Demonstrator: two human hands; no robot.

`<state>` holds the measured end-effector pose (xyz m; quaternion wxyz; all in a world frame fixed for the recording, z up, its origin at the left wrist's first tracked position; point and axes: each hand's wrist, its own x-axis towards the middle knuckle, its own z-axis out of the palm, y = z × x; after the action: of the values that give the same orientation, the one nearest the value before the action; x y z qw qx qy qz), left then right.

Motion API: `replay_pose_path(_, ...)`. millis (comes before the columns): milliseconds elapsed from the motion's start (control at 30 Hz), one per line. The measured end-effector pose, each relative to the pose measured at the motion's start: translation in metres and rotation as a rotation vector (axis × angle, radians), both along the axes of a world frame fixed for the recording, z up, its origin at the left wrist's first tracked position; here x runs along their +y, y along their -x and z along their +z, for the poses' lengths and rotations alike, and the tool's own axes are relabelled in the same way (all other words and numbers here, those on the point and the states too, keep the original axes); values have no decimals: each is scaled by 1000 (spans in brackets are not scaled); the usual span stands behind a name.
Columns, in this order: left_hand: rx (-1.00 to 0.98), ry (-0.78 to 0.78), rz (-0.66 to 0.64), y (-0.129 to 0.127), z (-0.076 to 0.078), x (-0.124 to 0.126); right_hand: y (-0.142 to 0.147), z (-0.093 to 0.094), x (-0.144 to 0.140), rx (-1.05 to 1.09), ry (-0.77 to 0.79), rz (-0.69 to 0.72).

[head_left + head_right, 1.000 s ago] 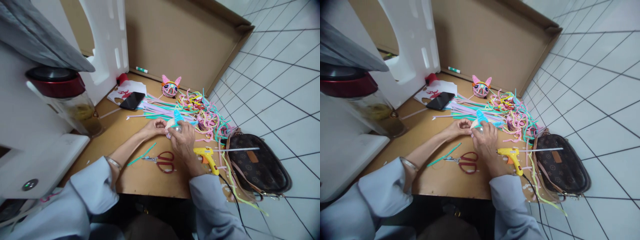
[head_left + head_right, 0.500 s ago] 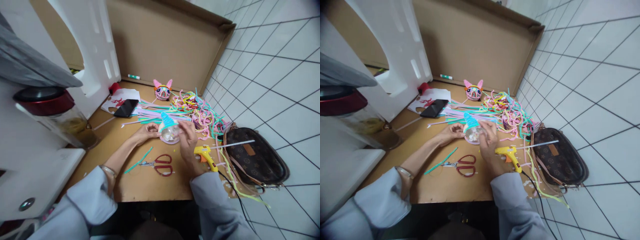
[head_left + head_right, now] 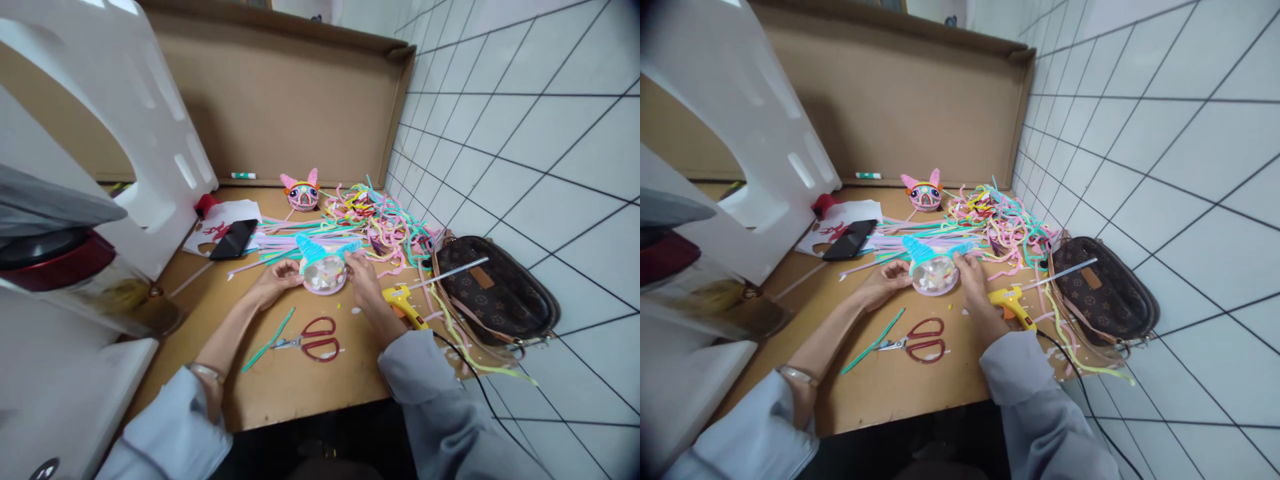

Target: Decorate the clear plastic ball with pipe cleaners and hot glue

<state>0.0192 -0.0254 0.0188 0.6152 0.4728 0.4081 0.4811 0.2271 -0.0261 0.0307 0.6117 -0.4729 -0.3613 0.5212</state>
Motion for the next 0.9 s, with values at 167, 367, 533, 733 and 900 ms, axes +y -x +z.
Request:
replay_pose_path(167, 4, 10, 4, 1, 5, -4, 2, 6, -2, 165, 43, 34)
replay_pose_path(367, 60, 56, 9, 4, 7, -5, 2, 8, -5, 182, 46, 63)
replay_pose_path(533, 158, 35, 84, 8, 12, -8, 2, 10, -7, 198, 58, 87)
replay_pose_path(733, 242, 54, 171, 9, 22, -13, 2, 10, -6, 153, 15, 82)
replay_pose_path(900, 385, 21, 187, 8, 23, -13, 5, 6, -10, 42, -47, 60)
